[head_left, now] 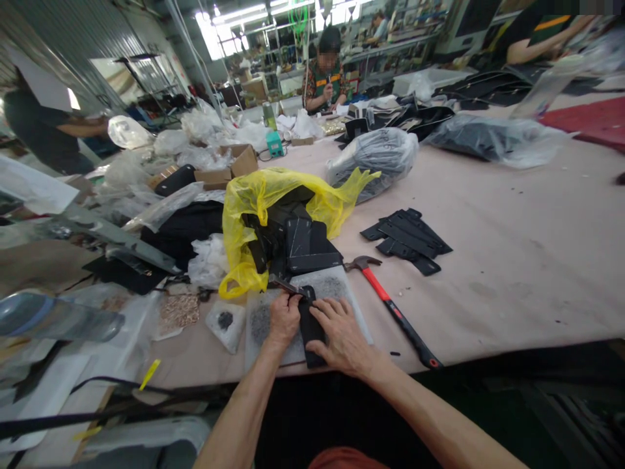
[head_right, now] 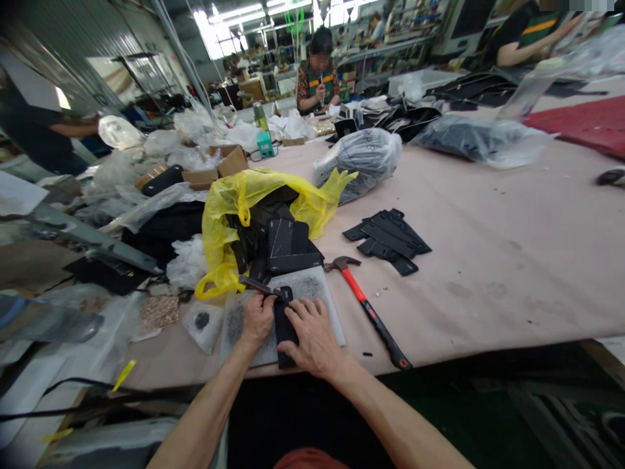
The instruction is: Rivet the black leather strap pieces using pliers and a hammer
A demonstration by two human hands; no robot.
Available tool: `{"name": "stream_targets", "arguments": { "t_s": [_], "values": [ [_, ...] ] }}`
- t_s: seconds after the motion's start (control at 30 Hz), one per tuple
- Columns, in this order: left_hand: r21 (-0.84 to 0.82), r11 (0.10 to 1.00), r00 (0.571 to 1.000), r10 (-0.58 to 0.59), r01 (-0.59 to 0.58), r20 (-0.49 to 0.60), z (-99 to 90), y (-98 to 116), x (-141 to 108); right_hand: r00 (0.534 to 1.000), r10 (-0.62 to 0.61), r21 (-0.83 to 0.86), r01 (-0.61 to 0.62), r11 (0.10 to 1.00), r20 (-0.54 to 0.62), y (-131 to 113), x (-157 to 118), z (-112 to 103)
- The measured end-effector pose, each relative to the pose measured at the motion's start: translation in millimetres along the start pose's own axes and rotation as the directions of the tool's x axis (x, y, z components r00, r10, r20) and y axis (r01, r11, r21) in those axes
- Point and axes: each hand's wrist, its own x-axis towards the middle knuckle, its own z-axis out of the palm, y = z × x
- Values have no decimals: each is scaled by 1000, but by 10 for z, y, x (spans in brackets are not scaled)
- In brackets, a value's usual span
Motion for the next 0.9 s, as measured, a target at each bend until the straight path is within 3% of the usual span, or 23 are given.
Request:
{"name": "stream_targets", "arguments": {
  "t_s": [0.2, 0.37, 0.47, 0.57, 0.9],
  "values": [
    [-8, 999, 995, 34, -35, -90, 13, -47, -37, 991, -91, -30, 95, 995, 102, -30, -248, 125],
    [-1, 999, 983, 48, -49, -178, -25, -40, -80, 996, -54, -102, 62, 993, 75, 115, 80, 108],
    [-26, 999, 989, 16, -20, -149, -53, -21, -99, 989, -104, -120, 116, 986, 105, 230, 383, 46],
    [-75, 997, 996, 6, -12, -84, -65, -15, -121, 985, -136, -111, 148, 983, 108, 296, 513, 7],
    [-191, 981, 999, 27, -22, 27, -66, -15, -141, 996, 22, -34, -25, 999, -83, 310, 201, 87]
  ]
}}
